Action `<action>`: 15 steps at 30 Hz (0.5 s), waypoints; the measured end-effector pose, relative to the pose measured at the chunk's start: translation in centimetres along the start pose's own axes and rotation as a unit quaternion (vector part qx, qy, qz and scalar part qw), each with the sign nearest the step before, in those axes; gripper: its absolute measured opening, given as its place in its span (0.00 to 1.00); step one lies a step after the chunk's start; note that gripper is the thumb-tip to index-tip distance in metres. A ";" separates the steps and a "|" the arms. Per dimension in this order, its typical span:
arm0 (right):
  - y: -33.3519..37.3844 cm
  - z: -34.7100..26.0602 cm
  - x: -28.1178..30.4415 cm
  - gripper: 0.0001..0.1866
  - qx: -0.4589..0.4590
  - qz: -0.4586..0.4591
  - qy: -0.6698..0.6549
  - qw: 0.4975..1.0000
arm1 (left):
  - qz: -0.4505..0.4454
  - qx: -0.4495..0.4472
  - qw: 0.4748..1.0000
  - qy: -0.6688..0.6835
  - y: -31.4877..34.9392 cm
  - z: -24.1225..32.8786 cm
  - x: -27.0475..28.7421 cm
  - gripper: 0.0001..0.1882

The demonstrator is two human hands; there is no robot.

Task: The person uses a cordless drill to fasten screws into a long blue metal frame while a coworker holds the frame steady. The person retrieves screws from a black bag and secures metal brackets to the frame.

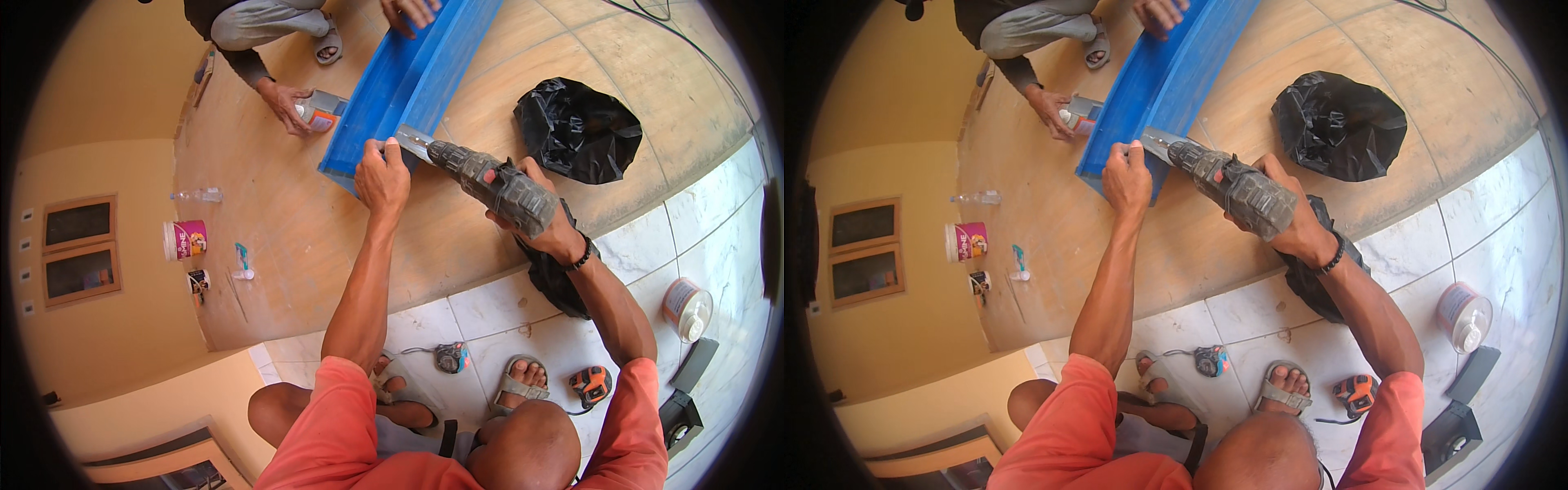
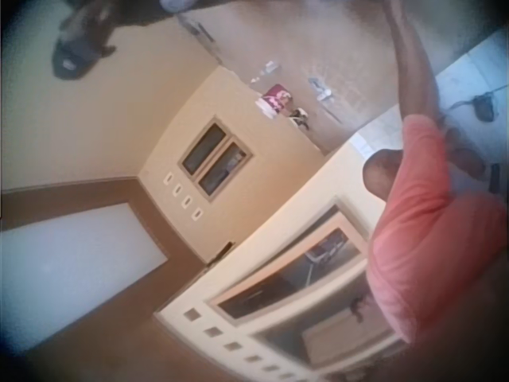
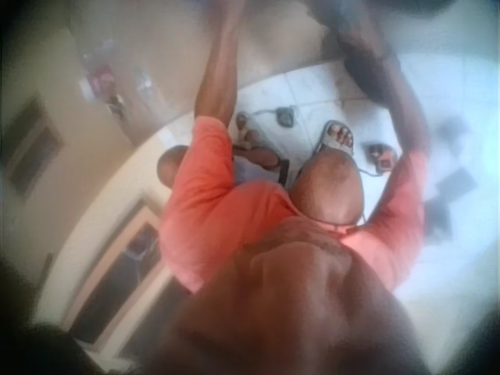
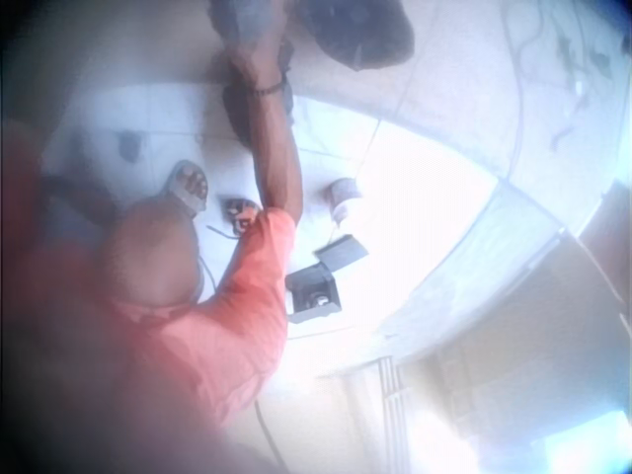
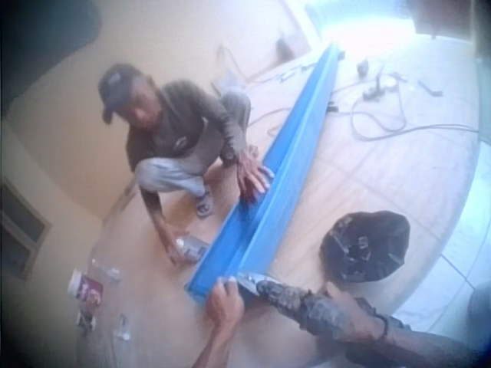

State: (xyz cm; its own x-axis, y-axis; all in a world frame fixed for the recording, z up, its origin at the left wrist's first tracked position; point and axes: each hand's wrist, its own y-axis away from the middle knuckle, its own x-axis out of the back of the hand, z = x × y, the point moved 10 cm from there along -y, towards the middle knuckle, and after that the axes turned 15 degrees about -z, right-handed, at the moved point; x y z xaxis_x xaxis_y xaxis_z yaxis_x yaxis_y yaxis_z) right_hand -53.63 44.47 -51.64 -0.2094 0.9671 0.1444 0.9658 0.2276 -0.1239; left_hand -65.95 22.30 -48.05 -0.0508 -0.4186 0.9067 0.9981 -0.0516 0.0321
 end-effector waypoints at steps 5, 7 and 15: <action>-0.2 -0.3 0.1 0.25 -0.003 0.001 -0.010 1.000 | 0.008 0.009 1.000 -0.002 0.1 -0.1 0.0 0.21; -0.2 -0.2 0.0 0.25 -0.008 -0.001 -0.014 1.000 | 0.020 0.004 1.000 -0.006 0.1 0.0 0.1 0.21; -0.3 -0.2 0.0 0.25 0.003 -0.001 -0.005 1.000 | 0.052 -0.015 0.998 -0.023 0.5 0.6 0.4 0.21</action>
State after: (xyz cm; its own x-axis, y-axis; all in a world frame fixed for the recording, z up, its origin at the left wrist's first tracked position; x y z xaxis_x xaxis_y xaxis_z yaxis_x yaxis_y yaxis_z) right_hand -53.88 44.44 -51.45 -0.2138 0.9676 0.1342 0.9645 0.2309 -0.1284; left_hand -65.49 22.66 -47.42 0.0561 -0.3807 0.9230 0.9964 -0.0372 -0.0760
